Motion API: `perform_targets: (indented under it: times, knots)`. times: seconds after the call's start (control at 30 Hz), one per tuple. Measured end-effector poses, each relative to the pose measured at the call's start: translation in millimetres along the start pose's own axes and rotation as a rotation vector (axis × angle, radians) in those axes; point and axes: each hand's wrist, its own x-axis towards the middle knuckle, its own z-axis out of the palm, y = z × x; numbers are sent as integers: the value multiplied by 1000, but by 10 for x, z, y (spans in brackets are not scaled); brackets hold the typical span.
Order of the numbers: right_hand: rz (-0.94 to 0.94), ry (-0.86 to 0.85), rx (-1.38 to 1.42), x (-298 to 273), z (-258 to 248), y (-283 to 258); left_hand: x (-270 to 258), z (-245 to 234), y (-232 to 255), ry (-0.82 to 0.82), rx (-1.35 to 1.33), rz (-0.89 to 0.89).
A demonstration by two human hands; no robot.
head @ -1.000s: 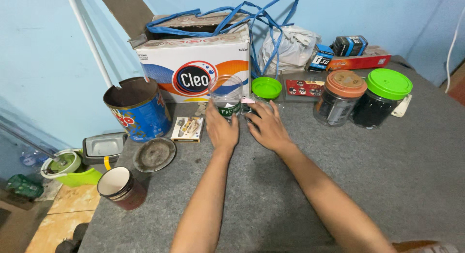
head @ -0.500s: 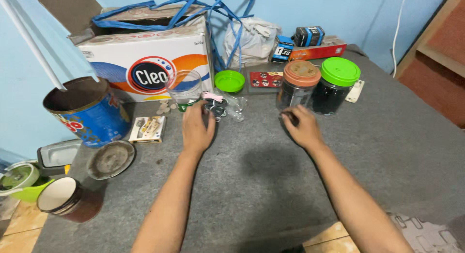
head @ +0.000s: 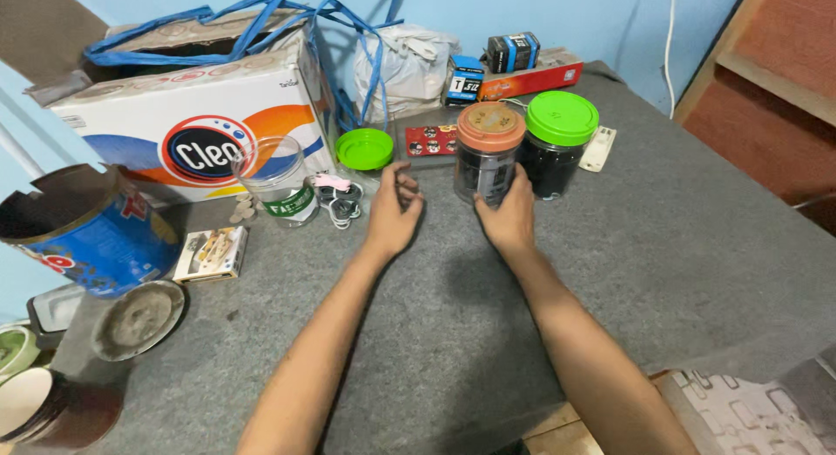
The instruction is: The person opens several plastic containers on a table, removes small items such as fasteners and hardware, and places them into other containers or on the table. They then close the containers and arrange them.
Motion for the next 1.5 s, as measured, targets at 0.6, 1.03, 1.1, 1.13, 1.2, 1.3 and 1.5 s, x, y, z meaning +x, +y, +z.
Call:
perform_targets:
  times: [0.6,1.03,1.1,1.13,1.2,1.3,1.5]
  knots:
    - [126,-183,61,-55,-49,-131,-21,404,-157,11,-20,-162]
    - [32,-329,81,-148,-58,-178,-62,350,24,45,38,-10]
    - [-5,-312,72,-154,-49,-160,-45,359,42,60,-72,-24]
    - [-94,-303,79,-148,-37,-149,-46,354,57,58,-65,-23]
    - [-272,-288,93,-130,-9,-130,-38,331,96,52,-51,-21]
    - [-240,-298,147,-147,7,-130,-37,301,164,40,-4,-37]
    - [-218,-369,248,-122,-32,-178,-48,273,263,90,-18,29]
